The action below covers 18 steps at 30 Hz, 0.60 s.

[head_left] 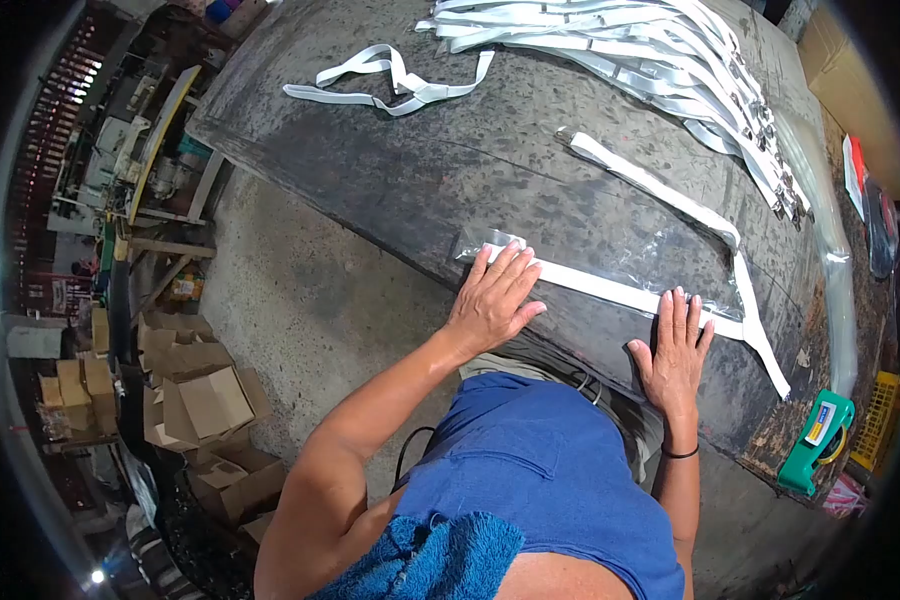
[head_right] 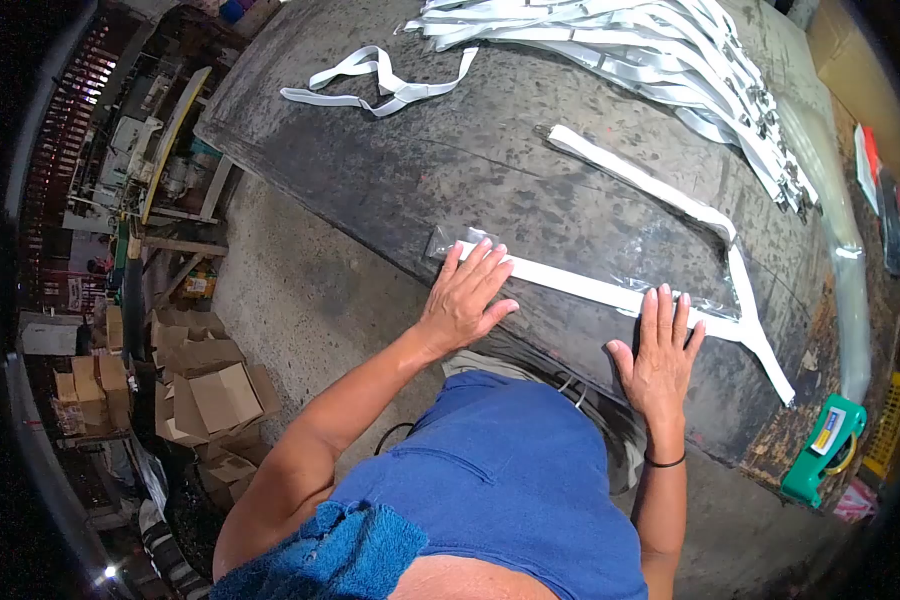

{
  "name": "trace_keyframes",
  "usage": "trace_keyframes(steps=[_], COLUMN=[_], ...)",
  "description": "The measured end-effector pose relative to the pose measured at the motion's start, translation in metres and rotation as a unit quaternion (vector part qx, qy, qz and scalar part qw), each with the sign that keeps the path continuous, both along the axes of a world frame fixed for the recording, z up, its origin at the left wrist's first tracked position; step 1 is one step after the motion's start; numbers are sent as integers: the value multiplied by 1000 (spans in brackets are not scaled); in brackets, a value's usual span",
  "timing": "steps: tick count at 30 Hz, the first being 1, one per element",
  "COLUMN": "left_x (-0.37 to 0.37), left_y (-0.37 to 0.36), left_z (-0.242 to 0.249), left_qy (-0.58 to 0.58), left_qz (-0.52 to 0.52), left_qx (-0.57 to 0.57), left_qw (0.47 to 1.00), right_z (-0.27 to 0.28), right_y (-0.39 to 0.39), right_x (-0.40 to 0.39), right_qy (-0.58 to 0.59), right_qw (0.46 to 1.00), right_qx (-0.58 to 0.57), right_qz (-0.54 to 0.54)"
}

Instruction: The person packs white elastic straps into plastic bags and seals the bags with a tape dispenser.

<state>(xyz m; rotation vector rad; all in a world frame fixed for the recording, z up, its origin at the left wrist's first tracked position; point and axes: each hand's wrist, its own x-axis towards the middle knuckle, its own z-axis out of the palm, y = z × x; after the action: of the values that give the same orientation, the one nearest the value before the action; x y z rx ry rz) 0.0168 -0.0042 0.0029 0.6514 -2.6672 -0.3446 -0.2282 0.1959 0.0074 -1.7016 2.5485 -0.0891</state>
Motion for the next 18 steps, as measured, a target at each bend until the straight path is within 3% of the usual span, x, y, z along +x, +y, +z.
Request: trace_keyframes(steps=[6, 9, 11, 13, 15, 17, 18], left_x=[4, 13, 21, 27, 37, 40, 38], left_y=[0, -14, -33, -46, -59, -66, -67], left_z=[0, 8, 10, 15, 5, 4, 7], left_qy=[-15, 0, 56, 62, 85, 130, 134], left_qz=[-8, 32, 186, 272, 267, 251, 250], left_qx=[32, -19, 25, 111, 120, 286, 284], left_qw=[999, 999, 981, 954, 953, 916, 916], right_z=[4, 6, 4, 4, 3, 2, 2], right_y=[0, -2, -1, 0, 0, 0, 0], right_x=[1, 2, 1, 2, 2, 2, 2], right_qy=[-9, -22, -21, -19, -16, -15, -15], right_qw=[1000, 1000, 1000, 1000, 1000, 1000, 1000], right_qx=[-9, 0, -11, -12, -15, -17, -18], right_qz=[-10, -14, -10, -11, -11, -10, -10])
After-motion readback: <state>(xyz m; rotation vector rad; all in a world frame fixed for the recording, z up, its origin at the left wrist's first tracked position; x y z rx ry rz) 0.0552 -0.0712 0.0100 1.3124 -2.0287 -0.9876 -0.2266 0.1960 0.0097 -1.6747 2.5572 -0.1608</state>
